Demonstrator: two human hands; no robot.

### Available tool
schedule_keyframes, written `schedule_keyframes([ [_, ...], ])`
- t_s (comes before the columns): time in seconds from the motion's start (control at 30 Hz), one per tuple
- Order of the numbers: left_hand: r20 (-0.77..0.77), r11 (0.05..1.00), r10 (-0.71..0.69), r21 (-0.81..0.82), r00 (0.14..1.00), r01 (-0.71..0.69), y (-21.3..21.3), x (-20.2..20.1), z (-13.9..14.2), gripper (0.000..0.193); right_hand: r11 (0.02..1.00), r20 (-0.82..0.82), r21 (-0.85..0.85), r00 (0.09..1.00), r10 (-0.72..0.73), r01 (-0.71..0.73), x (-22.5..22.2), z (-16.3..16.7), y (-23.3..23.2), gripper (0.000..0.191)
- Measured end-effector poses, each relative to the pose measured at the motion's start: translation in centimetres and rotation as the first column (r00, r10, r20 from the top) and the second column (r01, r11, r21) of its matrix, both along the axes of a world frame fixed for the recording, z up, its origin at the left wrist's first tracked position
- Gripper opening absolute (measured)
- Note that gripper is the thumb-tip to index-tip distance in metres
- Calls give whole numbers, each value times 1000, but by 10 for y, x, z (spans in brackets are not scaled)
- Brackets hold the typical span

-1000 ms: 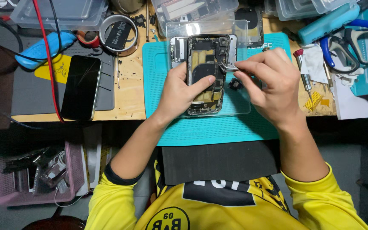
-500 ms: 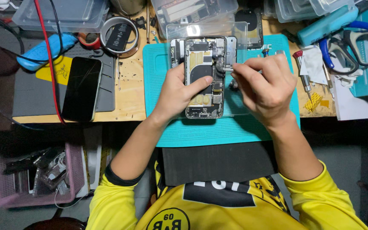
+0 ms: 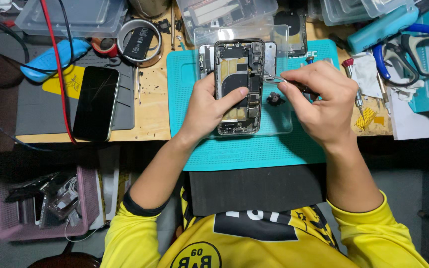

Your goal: The person disassembles a smartphone at a repair workbench. They lift a plastic storage box off the phone, then use a screwdriver and pry tools to remove screws, disconnect internal components, and pry out parts from the phone body, handling small components one at a time.

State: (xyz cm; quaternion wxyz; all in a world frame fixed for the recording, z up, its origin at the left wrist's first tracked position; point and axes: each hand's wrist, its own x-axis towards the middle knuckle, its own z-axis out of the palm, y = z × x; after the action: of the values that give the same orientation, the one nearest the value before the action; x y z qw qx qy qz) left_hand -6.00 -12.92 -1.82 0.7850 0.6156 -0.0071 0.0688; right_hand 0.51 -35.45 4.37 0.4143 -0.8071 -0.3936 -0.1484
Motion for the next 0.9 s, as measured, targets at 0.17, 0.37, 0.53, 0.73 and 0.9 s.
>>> schedule_keyframes([
  [0.17, -7, 1000, -4, 0, 1000, 4, -1, -1, 0, 26, 1000, -23, -17, 1000, -14, 13, 1, 0, 0, 8],
  [0.37, -3, 1000, -3, 22, 1000, 3, -1, -1, -1, 25, 999, -48, -33, 998, -33, 32, 3, 1, -2, 9],
  [0.53, -10, 1000, -7, 13, 1000, 7, -1, 0, -2, 26, 997, 78, -64, 996, -35, 40, 1, 0, -1, 10],
  [0.73, 9, 1000, -1, -22, 1000, 2, 0, 1, -4, 25, 994, 285, -97, 958, -16, 45, -2, -3, 5, 17],
  [0.9, -39, 998, -43, -55, 998, 41, 3, 0, -1, 24, 992, 386, -104, 922, -28, 74, -3, -5, 8, 18],
])
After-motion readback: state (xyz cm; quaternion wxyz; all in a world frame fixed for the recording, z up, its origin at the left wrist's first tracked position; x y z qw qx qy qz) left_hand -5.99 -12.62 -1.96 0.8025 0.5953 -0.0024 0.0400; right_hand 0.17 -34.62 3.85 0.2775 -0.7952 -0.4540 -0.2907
